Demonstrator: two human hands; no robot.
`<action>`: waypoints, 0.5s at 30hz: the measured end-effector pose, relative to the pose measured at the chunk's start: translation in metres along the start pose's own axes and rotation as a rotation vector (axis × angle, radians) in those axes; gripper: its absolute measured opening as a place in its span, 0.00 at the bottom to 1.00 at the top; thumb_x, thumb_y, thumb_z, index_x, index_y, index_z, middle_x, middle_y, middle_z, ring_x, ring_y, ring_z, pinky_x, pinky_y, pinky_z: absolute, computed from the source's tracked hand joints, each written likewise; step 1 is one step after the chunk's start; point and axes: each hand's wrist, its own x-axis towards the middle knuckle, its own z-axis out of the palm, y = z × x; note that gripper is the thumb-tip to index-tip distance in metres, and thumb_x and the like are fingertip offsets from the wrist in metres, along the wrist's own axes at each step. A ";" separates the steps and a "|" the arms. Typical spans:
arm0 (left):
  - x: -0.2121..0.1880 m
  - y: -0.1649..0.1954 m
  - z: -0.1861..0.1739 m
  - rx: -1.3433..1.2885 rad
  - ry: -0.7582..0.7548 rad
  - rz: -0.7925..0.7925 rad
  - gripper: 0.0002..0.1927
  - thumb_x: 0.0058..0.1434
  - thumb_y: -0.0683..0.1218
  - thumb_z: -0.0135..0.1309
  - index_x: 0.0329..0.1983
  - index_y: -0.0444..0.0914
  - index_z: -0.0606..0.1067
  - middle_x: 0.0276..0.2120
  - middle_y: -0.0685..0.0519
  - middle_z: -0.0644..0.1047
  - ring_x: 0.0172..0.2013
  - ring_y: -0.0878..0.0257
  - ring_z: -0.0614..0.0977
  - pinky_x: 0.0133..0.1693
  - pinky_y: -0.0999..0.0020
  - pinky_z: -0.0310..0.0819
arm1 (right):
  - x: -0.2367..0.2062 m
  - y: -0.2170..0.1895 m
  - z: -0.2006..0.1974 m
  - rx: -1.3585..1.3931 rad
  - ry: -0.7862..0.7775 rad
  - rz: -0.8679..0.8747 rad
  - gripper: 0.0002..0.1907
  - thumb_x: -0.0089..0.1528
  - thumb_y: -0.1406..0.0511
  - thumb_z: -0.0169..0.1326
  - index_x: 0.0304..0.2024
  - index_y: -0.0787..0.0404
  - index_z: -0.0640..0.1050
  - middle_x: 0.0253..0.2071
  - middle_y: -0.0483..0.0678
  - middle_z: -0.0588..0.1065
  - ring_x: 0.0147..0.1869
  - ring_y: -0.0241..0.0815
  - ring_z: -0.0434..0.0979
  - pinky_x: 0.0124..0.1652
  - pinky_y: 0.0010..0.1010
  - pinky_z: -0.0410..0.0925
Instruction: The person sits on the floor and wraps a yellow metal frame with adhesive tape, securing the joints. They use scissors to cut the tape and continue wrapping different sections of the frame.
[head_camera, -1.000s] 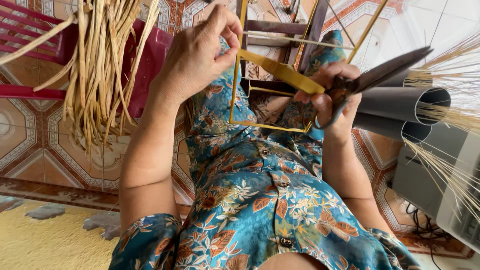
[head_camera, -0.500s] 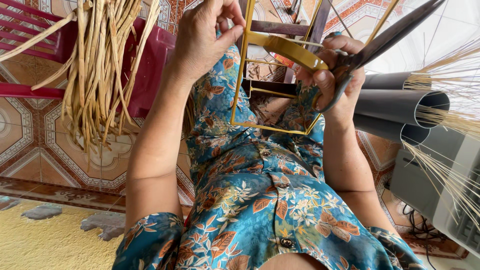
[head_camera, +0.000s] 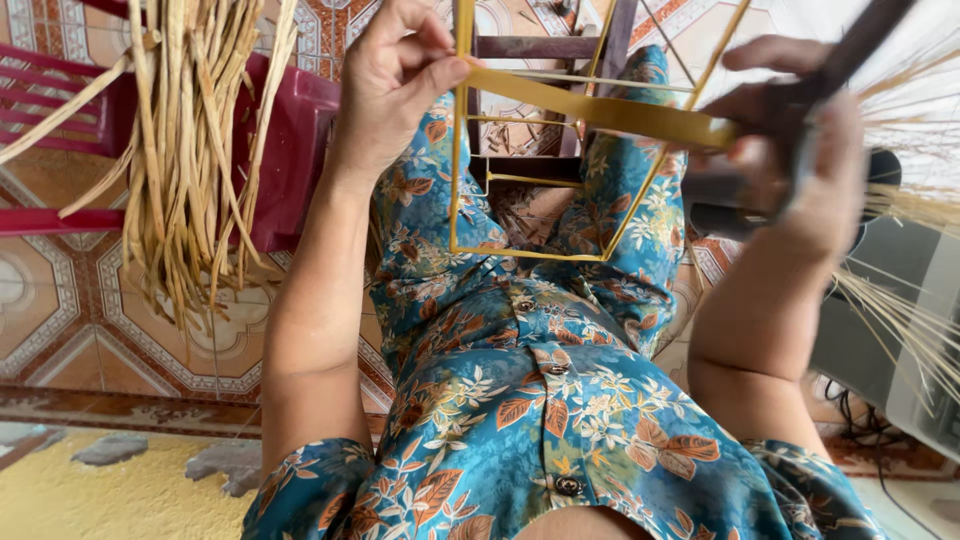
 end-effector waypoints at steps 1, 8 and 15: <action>0.000 -0.002 0.000 -0.013 0.011 -0.011 0.07 0.76 0.38 0.59 0.49 0.38 0.71 0.37 0.50 0.80 0.41 0.66 0.84 0.41 0.76 0.82 | -0.005 -0.006 -0.020 -0.070 0.041 0.008 0.28 0.68 0.64 0.63 0.63 0.71 0.67 0.41 0.57 0.79 0.39 0.45 0.83 0.39 0.25 0.74; -0.009 -0.006 0.001 -0.037 0.053 -0.094 0.10 0.75 0.37 0.59 0.49 0.39 0.68 0.35 0.53 0.78 0.37 0.70 0.81 0.41 0.77 0.79 | -0.015 0.037 -0.103 -0.293 0.141 -0.053 0.24 0.67 0.78 0.66 0.62 0.70 0.70 0.46 0.56 0.76 0.44 0.46 0.84 0.40 0.28 0.74; -0.010 0.001 0.005 -0.110 0.067 -0.140 0.12 0.75 0.36 0.59 0.52 0.38 0.67 0.38 0.52 0.78 0.43 0.69 0.83 0.49 0.76 0.79 | -0.012 0.079 -0.096 -0.226 0.193 -0.024 0.24 0.69 0.75 0.69 0.61 0.68 0.70 0.42 0.53 0.80 0.44 0.38 0.82 0.43 0.21 0.72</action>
